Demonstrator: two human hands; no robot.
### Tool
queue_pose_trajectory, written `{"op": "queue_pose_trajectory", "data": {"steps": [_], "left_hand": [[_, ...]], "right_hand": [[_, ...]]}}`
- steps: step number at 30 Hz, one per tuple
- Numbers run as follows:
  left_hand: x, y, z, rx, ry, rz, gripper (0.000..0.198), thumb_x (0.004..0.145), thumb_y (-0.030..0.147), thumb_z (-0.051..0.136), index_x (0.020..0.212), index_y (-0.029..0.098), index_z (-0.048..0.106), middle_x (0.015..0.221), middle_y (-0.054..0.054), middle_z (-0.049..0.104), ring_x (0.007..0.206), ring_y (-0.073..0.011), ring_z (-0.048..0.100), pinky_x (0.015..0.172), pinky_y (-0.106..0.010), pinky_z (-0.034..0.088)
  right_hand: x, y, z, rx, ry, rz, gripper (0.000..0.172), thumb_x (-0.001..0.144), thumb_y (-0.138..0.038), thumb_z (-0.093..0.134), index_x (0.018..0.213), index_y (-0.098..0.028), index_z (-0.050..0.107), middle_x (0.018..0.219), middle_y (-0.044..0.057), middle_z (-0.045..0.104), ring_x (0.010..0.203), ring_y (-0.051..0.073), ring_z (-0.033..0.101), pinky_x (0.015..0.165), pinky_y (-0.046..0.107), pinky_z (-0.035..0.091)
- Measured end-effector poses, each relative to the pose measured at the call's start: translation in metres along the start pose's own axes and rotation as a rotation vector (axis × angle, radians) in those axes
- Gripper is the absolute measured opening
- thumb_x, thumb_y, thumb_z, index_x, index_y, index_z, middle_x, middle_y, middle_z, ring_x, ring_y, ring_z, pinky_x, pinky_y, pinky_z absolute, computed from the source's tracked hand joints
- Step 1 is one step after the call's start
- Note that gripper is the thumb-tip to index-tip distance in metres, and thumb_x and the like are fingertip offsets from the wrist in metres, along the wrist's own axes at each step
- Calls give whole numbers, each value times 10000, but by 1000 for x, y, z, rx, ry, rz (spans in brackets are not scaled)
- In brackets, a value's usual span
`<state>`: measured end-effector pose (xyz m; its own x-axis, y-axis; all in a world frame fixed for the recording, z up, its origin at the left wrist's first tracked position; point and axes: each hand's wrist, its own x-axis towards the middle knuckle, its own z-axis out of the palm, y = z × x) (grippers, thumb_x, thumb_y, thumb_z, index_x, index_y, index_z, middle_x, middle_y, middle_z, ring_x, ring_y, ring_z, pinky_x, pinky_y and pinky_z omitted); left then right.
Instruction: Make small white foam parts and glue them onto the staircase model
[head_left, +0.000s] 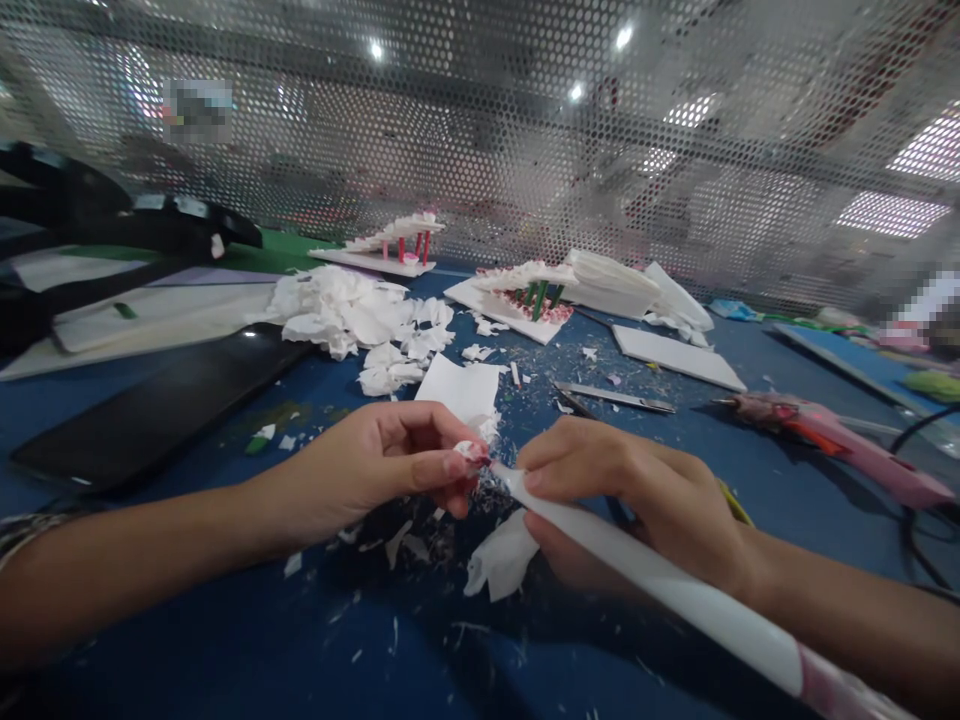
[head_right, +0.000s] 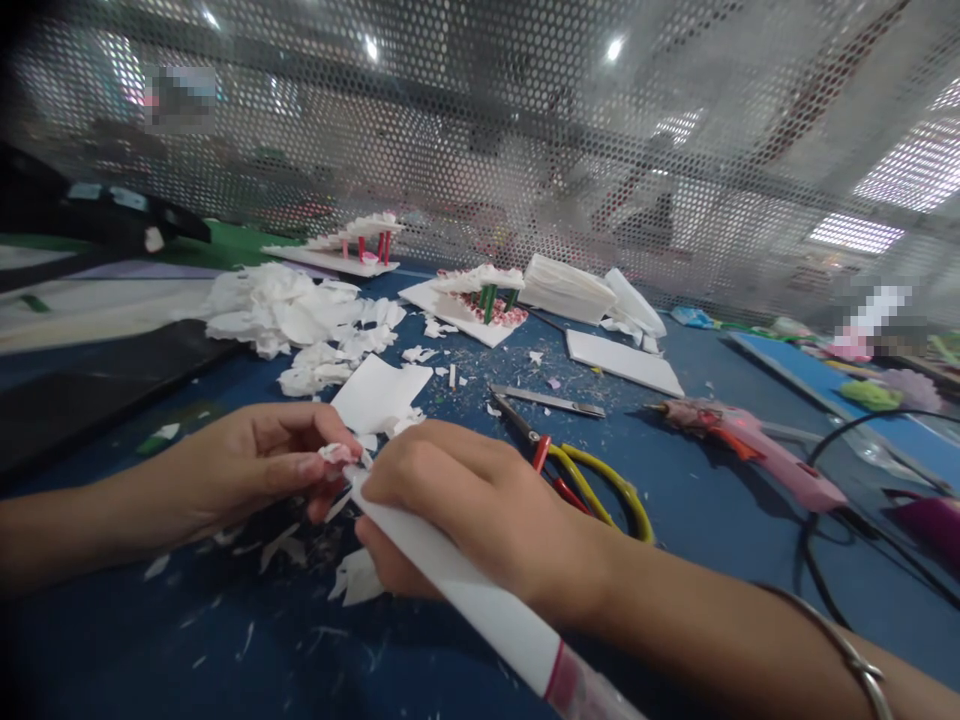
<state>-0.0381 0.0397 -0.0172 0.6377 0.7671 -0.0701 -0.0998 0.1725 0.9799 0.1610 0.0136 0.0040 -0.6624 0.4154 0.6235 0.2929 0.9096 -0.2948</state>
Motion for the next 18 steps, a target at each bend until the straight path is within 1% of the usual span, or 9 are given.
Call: {"op": "queue_pose_trajectory", "data": {"steps": [4, 7, 9, 13, 18], "left_hand": [[1, 0, 1, -29, 17, 16, 24, 693, 166, 628, 704, 170, 607, 611, 44, 618, 543, -51, 564, 537, -137, 420], [1, 0, 1, -49, -5, 39, 44, 684, 137, 627, 697, 163, 593, 610, 50, 619, 560, -47, 573, 545, -129, 425], [1, 0, 1, -51, -23, 48, 58, 681, 120, 622, 700, 163, 589, 628, 51, 623, 579, -45, 579, 559, -127, 430], [1, -1, 1, -29, -30, 44, 67, 675, 103, 607, 695, 160, 577, 640, 48, 619, 590, -50, 579, 563, -137, 435], [2, 0, 2, 30, -24, 45, 57, 674, 120, 598, 683, 153, 553, 639, 40, 607, 603, -63, 573, 567, -156, 439]], "right_hand": [[1, -1, 0, -14, -30, -4, 107, 745, -109, 533, 823, -167, 487, 752, 4, 570, 740, 61, 541, 651, 149, 450], [1, -2, -1, -6, 6, 6, 115, 738, -82, 528, 816, -154, 486, 748, 12, 573, 714, 59, 537, 637, 147, 447], [1, -3, -1, 7, 7, -2, 122, 733, -78, 533, 821, -148, 485, 753, 20, 576, 716, 60, 539, 639, 146, 448], [1, -2, -1, -3, -41, -18, 107, 744, -99, 531, 825, -156, 489, 756, 20, 574, 725, 70, 542, 642, 163, 455], [1, -2, -2, 5, -13, 32, 119, 746, -102, 527, 831, -170, 480, 769, 15, 571, 703, 64, 542, 625, 157, 452]]}}
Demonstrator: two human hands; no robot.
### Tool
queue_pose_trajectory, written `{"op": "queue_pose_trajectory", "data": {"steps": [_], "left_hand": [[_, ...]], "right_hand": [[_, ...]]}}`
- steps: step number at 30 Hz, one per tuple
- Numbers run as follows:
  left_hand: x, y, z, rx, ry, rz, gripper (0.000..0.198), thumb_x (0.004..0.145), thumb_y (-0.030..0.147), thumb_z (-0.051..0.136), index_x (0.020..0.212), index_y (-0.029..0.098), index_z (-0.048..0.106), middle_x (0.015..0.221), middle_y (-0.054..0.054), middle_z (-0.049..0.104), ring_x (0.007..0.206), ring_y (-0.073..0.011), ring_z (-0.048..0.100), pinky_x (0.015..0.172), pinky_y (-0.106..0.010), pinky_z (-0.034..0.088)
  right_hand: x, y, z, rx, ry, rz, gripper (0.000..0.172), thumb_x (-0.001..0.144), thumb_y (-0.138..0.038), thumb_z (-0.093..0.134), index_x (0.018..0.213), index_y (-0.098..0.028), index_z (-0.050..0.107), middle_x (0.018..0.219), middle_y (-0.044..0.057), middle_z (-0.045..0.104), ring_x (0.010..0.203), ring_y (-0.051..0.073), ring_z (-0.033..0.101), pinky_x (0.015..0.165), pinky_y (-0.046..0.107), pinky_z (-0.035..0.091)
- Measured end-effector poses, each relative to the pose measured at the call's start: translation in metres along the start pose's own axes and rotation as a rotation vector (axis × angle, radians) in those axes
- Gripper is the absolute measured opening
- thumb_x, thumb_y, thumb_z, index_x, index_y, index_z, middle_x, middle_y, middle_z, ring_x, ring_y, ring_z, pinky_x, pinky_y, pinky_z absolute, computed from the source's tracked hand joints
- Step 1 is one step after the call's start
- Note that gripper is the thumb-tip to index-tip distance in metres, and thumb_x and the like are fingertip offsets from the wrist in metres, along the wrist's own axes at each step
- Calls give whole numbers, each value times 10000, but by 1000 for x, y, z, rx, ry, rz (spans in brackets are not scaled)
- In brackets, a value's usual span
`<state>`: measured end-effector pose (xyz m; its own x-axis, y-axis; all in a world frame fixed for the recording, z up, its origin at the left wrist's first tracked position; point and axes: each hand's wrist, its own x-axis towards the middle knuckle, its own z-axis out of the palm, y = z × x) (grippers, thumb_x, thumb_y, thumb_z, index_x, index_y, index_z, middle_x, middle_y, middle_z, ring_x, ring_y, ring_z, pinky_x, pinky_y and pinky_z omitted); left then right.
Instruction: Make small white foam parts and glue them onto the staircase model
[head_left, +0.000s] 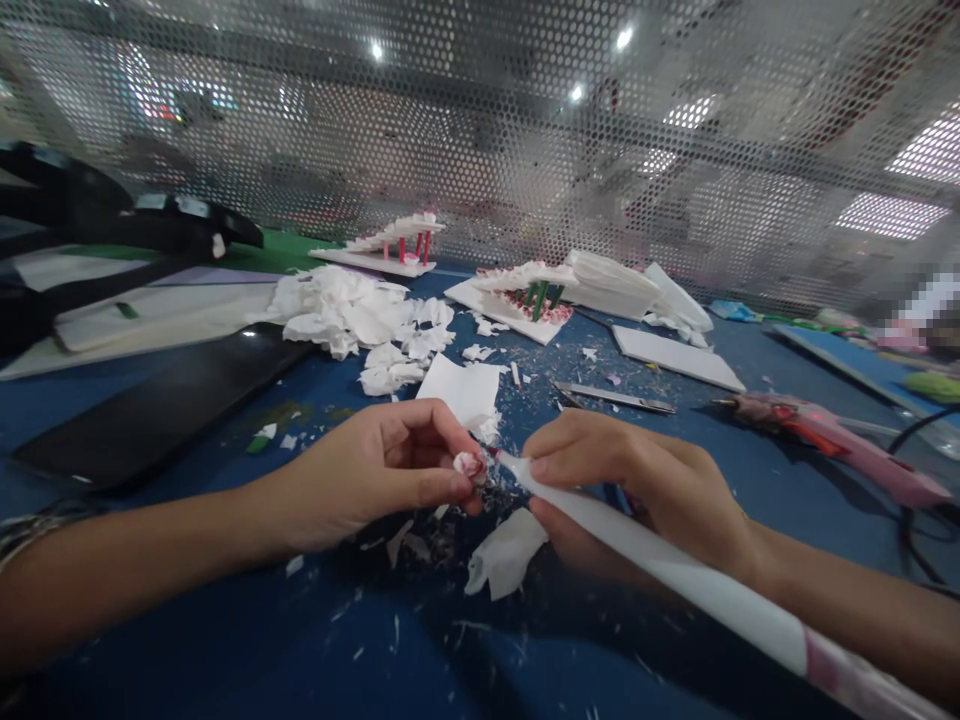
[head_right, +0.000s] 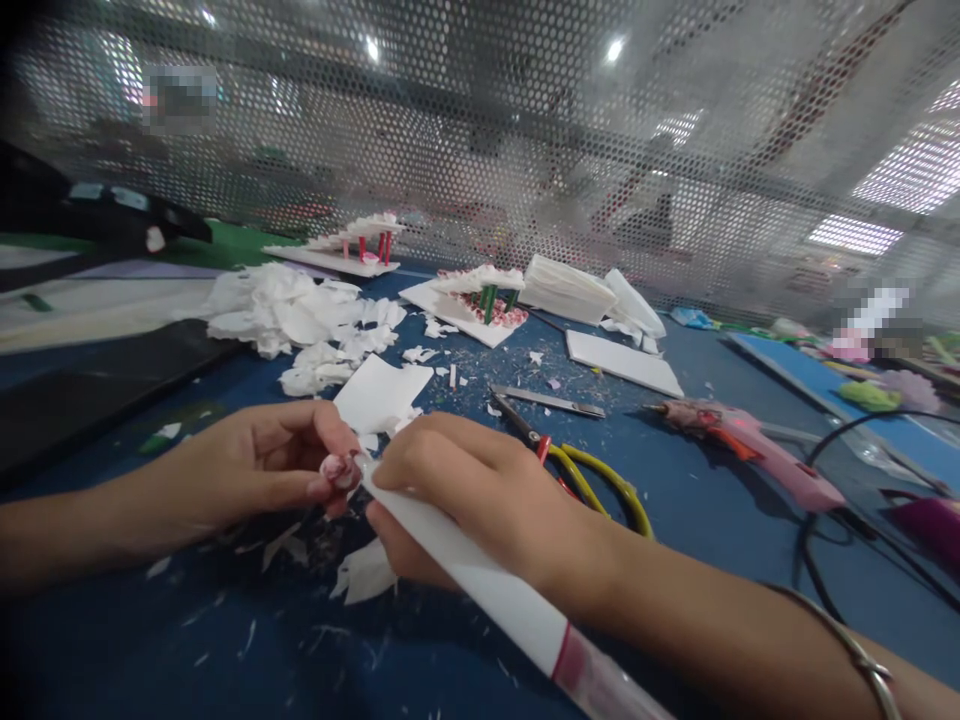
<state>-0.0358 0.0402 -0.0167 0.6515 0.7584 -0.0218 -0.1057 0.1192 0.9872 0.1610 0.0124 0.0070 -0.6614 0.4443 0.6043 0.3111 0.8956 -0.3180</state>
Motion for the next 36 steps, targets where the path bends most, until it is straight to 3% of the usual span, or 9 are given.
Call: {"op": "queue_pose_trajectory", "data": {"steps": [5, 23, 30, 36], "left_hand": [[0, -1, 0, 41, 24, 9, 93, 666, 122, 608, 672, 153, 521, 657, 38, 582, 607, -54, 537, 563, -150, 427], [-1, 0, 2, 35, 63, -38, 138, 646, 114, 625, 624, 142, 492, 678, 27, 553, 606, -47, 517, 554, -133, 421], [-2, -2, 3, 33, 6, -20, 122, 675, 146, 619, 674, 152, 498, 657, 42, 558, 597, -42, 526, 563, -133, 423], [-7, 2, 9, 246, -54, -26, 69, 730, 201, 555, 736, 169, 493, 669, 52, 535, 605, -61, 537, 578, -169, 418]], "right_hand": [[-1, 0, 0, -34, -63, -37, 104, 751, -114, 525, 833, -164, 487, 776, 22, 573, 719, 75, 535, 638, 175, 457], [2, 1, 2, -40, -77, -61, 77, 763, -118, 506, 822, -161, 481, 767, 34, 575, 703, 79, 535, 618, 182, 457], [3, 0, 0, -22, 8, 19, 94, 740, -119, 511, 803, -171, 465, 714, 11, 570, 668, 74, 554, 600, 182, 459], [10, 12, -12, -238, 96, 103, 65, 718, -150, 510, 776, -170, 487, 654, -18, 572, 563, 57, 522, 540, 166, 432]]}}
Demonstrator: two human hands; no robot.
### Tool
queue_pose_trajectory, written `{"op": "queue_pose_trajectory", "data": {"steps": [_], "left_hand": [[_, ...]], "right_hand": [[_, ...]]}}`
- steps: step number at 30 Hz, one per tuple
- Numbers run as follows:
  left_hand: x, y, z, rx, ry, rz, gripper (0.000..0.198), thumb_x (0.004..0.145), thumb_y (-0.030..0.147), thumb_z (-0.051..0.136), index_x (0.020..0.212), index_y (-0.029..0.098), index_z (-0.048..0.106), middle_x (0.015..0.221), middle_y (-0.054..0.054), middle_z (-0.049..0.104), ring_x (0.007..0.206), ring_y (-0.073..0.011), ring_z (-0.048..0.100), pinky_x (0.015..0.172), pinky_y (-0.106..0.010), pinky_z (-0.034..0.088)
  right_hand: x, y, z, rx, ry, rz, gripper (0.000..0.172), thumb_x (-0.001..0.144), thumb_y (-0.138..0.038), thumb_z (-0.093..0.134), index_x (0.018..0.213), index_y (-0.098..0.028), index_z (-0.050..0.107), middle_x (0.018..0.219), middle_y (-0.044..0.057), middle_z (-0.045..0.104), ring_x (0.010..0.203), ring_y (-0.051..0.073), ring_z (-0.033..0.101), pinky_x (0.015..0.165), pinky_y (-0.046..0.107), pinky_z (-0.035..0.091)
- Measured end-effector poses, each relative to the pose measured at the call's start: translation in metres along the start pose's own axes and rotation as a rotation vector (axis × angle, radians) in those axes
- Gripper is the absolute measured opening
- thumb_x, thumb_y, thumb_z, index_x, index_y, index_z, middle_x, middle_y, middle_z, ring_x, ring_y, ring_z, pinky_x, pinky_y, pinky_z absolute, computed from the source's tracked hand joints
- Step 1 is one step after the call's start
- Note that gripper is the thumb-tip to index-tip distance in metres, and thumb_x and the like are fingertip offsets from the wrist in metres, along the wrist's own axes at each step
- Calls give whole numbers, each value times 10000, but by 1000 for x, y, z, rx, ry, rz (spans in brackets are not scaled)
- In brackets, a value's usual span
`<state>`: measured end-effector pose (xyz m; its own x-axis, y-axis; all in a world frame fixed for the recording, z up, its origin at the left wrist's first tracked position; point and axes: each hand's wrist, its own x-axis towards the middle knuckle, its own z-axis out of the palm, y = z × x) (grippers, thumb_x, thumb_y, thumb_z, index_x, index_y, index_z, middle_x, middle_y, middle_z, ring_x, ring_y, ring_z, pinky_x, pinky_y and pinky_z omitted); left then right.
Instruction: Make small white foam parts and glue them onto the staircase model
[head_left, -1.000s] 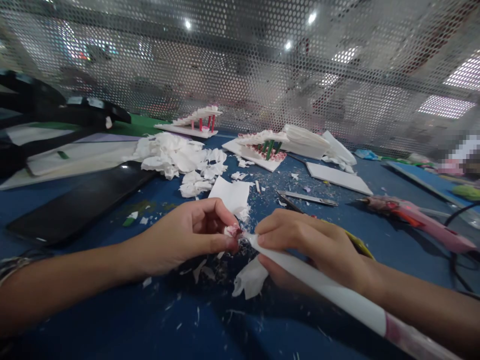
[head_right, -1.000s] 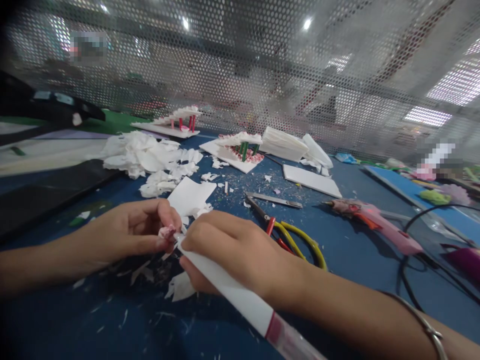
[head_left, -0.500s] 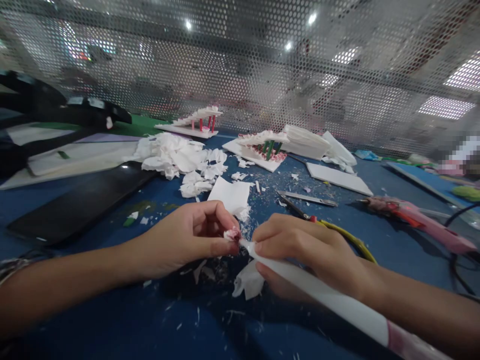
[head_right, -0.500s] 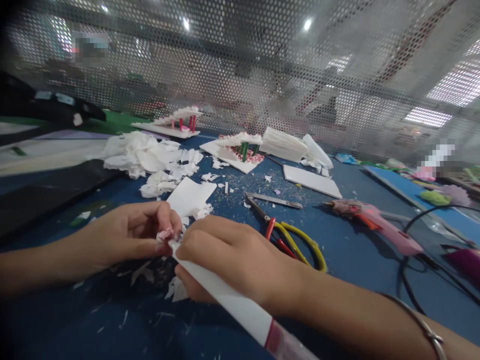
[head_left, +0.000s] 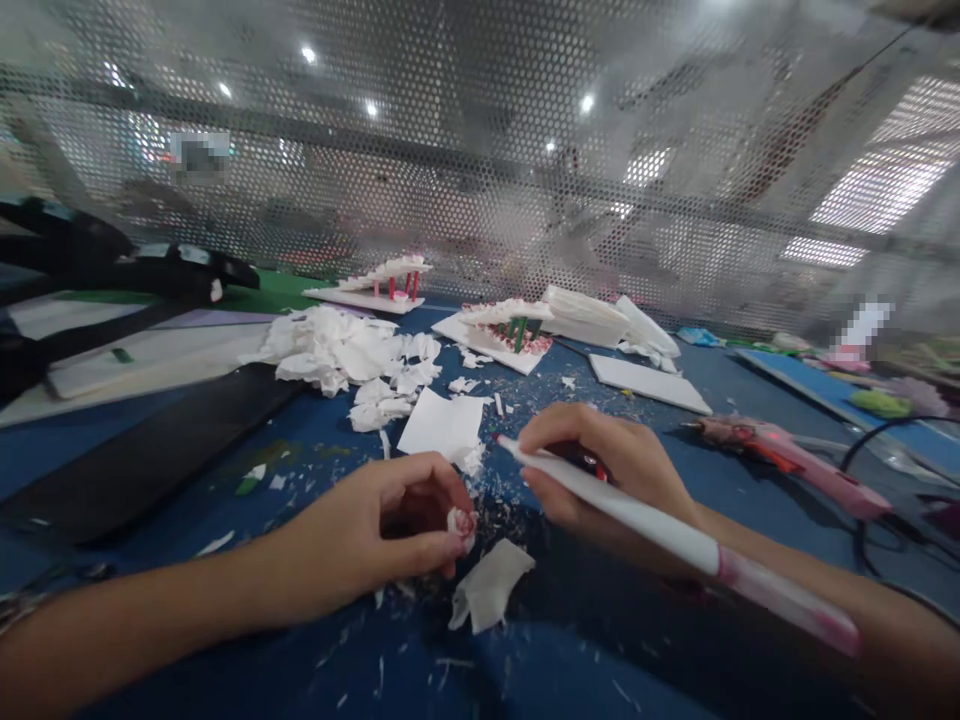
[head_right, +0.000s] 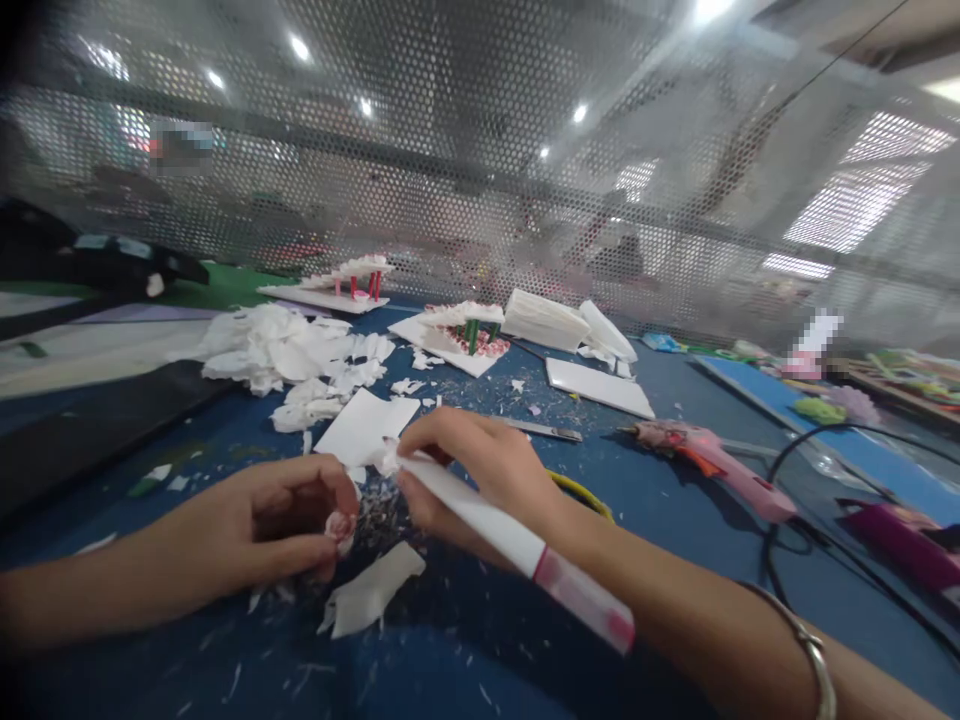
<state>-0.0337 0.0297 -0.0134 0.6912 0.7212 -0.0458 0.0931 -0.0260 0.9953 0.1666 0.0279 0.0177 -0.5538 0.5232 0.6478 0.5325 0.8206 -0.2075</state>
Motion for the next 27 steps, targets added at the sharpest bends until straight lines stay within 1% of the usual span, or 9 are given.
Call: {"op": "queue_pose_trajectory", "data": {"steps": [5, 8, 10, 14, 18, 20, 22, 25, 27], "left_hand": [[-4, 5, 3, 325, 7, 39, 105, 739, 272, 523, 766, 171, 529, 670, 30, 544, 612, -93, 509, 561, -194, 401], [-5, 6, 5, 488, 80, 116, 94, 732, 260, 506, 732, 178, 551, 673, 28, 553, 613, -95, 494, 571, -193, 391], [-5, 6, 5, 535, 96, 144, 75, 724, 233, 492, 714, 180, 544, 664, 29, 557, 598, -93, 494, 562, -188, 395], [-5, 4, 4, 583, 40, 167, 53, 709, 195, 478, 721, 177, 526, 659, 21, 560, 585, -95, 503, 542, -185, 409], [-5, -1, 5, 578, 94, 212, 77, 713, 189, 473, 764, 185, 531, 665, 22, 576, 583, -93, 513, 546, -181, 417], [-5, -2, 5, 571, 106, 224, 152, 727, 197, 475, 859, 202, 549, 712, 17, 606, 618, -99, 540, 575, -185, 429], [-3, -2, 4, 600, 43, 249, 184, 740, 194, 478, 892, 219, 578, 739, 11, 626, 653, -106, 562, 602, -190, 433], [0, -1, 0, 654, -55, 279, 151, 766, 219, 484, 813, 215, 628, 720, -2, 640, 658, -108, 573, 606, -193, 426], [1, 0, -2, 629, -44, 265, 140, 768, 264, 510, 794, 211, 637, 705, -6, 647, 643, -107, 572, 599, -193, 421]], "right_hand": [[3, 44, -4, -280, -263, 25, 173, 794, -144, 406, 866, -143, 564, 780, 64, 595, 735, 136, 550, 650, 258, 438], [8, 65, 0, -351, -488, 108, 217, 747, -48, 423, 878, -106, 586, 822, 100, 603, 763, 155, 554, 704, 281, 429], [17, 74, 0, -360, -563, 103, 229, 733, -37, 445, 889, -109, 595, 841, 96, 611, 770, 151, 558, 716, 270, 428], [47, 93, -13, -452, -530, 131, 285, 761, -57, 421, 1003, -108, 562, 957, 106, 598, 883, 170, 537, 787, 282, 402], [72, 127, -26, -567, -413, 227, 380, 764, -77, 409, 1137, -23, 461, 1099, 199, 510, 1019, 247, 463, 873, 365, 334], [76, 146, -25, -600, -403, 260, 449, 742, -91, 462, 1180, -3, 418, 1148, 229, 469, 1077, 280, 417, 903, 390, 301], [77, 160, -20, -606, -424, 285, 452, 734, -113, 502, 1175, -35, 434, 1140, 205, 491, 1071, 273, 427, 890, 375, 323], [76, 173, -9, -603, -437, 324, 411, 757, -158, 522, 1153, -74, 453, 1096, 167, 533, 1019, 234, 474, 853, 338, 368], [77, 176, -5, -602, -425, 352, 368, 784, -193, 517, 1135, -97, 462, 1076, 138, 545, 989, 206, 500, 836, 337, 392]]}}
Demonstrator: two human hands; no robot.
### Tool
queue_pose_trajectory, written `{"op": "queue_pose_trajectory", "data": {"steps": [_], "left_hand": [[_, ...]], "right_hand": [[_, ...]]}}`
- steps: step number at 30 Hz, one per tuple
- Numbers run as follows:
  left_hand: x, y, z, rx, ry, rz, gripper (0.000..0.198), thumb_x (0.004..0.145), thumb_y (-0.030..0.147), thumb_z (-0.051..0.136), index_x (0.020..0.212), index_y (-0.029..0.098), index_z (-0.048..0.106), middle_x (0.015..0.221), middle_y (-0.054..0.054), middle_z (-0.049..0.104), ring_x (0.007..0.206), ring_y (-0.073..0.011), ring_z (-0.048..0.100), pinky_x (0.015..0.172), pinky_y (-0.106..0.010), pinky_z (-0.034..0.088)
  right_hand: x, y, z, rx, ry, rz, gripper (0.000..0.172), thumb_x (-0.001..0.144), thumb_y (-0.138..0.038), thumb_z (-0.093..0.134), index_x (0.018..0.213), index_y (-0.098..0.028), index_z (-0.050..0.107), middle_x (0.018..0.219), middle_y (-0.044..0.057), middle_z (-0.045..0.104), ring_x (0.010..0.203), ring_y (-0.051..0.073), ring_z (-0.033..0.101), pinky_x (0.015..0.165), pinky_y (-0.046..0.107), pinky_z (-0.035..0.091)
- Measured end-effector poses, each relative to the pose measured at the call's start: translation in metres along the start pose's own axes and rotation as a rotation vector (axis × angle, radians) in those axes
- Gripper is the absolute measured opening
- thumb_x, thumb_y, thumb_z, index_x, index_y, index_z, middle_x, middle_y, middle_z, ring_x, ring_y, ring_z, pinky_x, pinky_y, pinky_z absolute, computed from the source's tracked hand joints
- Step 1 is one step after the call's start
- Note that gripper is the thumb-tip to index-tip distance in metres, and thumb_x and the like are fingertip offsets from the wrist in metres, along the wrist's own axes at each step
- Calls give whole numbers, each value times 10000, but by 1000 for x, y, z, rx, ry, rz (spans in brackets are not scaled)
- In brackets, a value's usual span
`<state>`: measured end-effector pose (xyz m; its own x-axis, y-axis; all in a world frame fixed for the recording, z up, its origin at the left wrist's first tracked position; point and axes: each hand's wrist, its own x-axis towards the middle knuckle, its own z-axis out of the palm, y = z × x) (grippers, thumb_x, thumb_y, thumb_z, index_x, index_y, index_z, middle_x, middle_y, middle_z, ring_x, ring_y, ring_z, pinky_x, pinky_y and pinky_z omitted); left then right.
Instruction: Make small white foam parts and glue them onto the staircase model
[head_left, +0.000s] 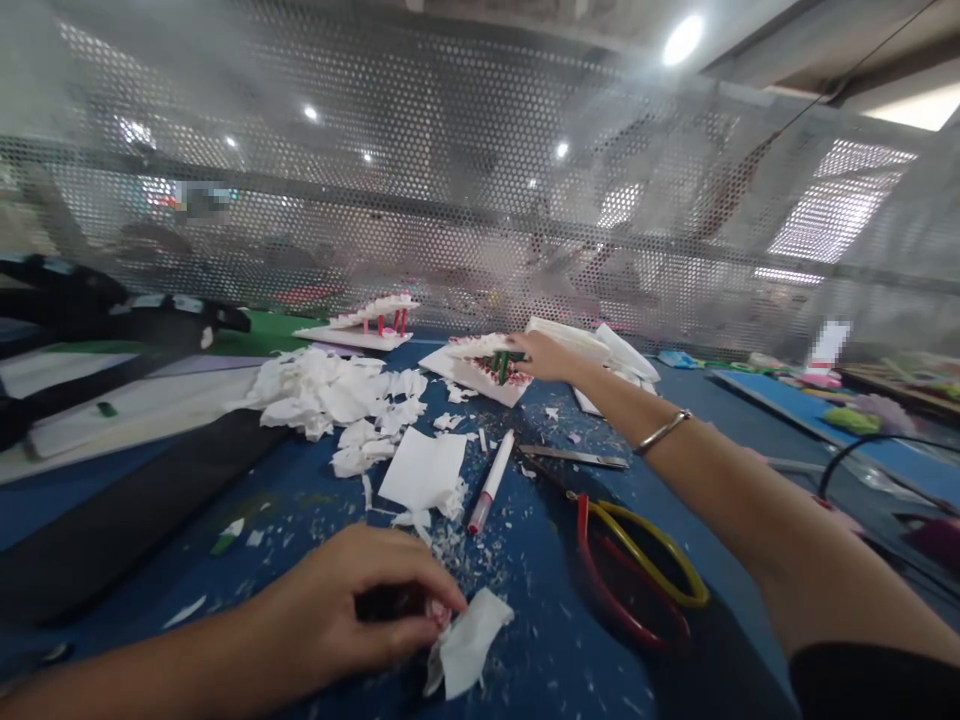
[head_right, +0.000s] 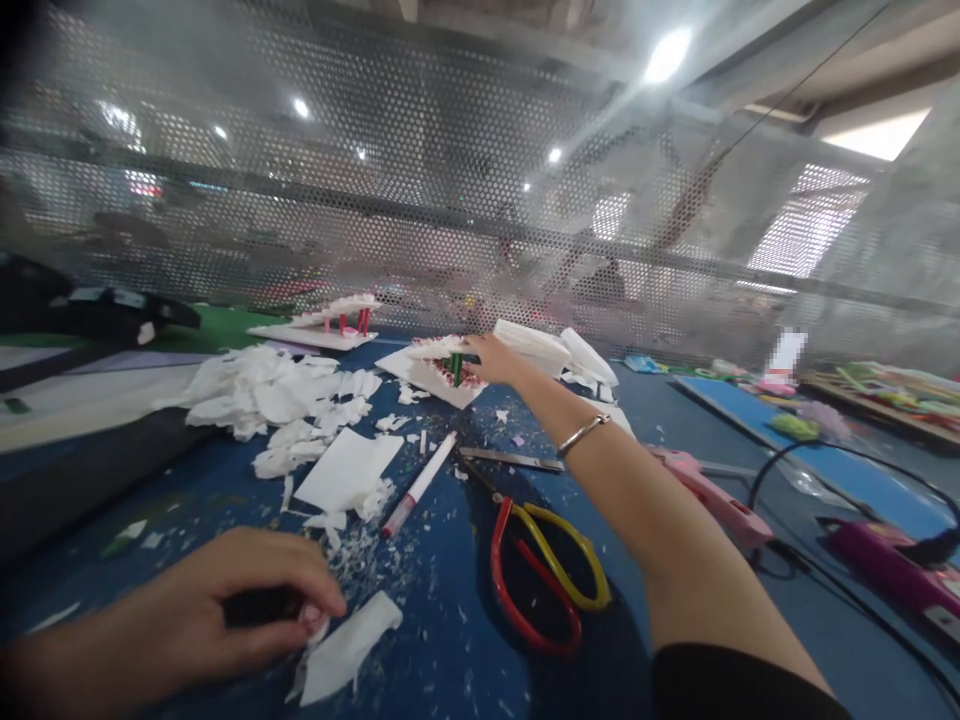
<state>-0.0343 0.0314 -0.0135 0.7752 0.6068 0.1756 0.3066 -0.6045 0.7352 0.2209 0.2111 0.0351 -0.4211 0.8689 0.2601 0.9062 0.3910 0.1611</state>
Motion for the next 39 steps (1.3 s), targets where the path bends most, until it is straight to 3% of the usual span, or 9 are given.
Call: {"op": "queue_pose_trajectory", "data": {"steps": [6, 9, 12, 17, 24, 28, 32, 35, 39], "left_hand": [[0, 1, 0, -124, 21, -74, 132, 701, 314, 613, 732, 186, 622, 646, 9, 624, 592, -99, 540, 579, -193, 408], [1, 1, 0, -79, 46, 0, 102, 690, 280, 626, 693, 181, 607, 680, 6, 597, 623, -98, 524, 596, -192, 404], [3, -3, -2, 1, 172, 45, 42, 722, 220, 581, 694, 190, 587, 767, -4, 573, 656, -96, 512, 614, -190, 412], [9, -6, -7, 131, 395, -29, 134, 742, 268, 552, 871, 234, 573, 747, -2, 578, 668, -124, 511, 670, -217, 424], [40, 8, -10, 179, 285, 42, 117, 766, 270, 523, 764, 214, 625, 758, -11, 571, 658, -112, 526, 630, -206, 433], [67, 16, -9, 164, 221, 22, 132, 765, 283, 518, 789, 191, 609, 843, -27, 582, 726, -119, 554, 653, -212, 463], [87, 20, -7, 81, 183, 1, 170, 756, 290, 527, 864, 181, 600, 905, -40, 589, 781, -129, 561, 651, -204, 479], [96, 22, -6, 102, 127, 18, 157, 754, 274, 527, 825, 165, 614, 877, -42, 612, 779, -133, 565, 618, -186, 469], [106, 21, -7, 158, 59, 82, 174, 770, 279, 512, 845, 160, 614, 865, -39, 632, 763, -127, 579, 633, -187, 459]], "right_hand": [[-2, 3, -12, 22, 14, 73, 290, 835, -311, 465, 1078, -156, 493, 1079, 61, 527, 899, 162, 548, 752, 373, 468], [-14, 6, -24, 38, 39, 74, 237, 816, -215, 488, 1031, -119, 514, 962, 75, 582, 854, 169, 558, 730, 332, 452], [-35, 7, -36, 66, 73, 59, 229, 748, -90, 493, 974, -101, 530, 849, 87, 620, 801, 181, 563, 685, 272, 411], [-79, 1, -49, 118, 99, 7, 214, 703, -122, 501, 911, -126, 555, 828, 72, 628, 750, 172, 557, 634, 240, 380], [-119, 0, -43, 172, 110, -91, 352, 719, -137, 470, 1065, -152, 528, 1045, 86, 599, 909, 191, 548, 761, 288, 399], [-143, 3, -64, 145, 157, -84, 413, 774, -233, 455, 1178, -148, 446, 1096, 103, 570, 793, 164, 579, 673, 290, 438], [-188, 20, -93, -88, 181, 146, 173, 776, -315, 475, 783, -203, 606, 684, 41, 641, 545, 139, 559, 480, 259, 375], [-229, 50, -94, -267, 4, 402, 403, 728, -514, 488, 462, -214, 523, 412, 32, 540, 348, 129, 451, 385, 265, 275], [-260, 81, -68, -23, -238, 476, 425, 735, -504, 479, 430, -210, 520, 398, 53, 563, 320, 109, 487, 368, 244, 283]]}}
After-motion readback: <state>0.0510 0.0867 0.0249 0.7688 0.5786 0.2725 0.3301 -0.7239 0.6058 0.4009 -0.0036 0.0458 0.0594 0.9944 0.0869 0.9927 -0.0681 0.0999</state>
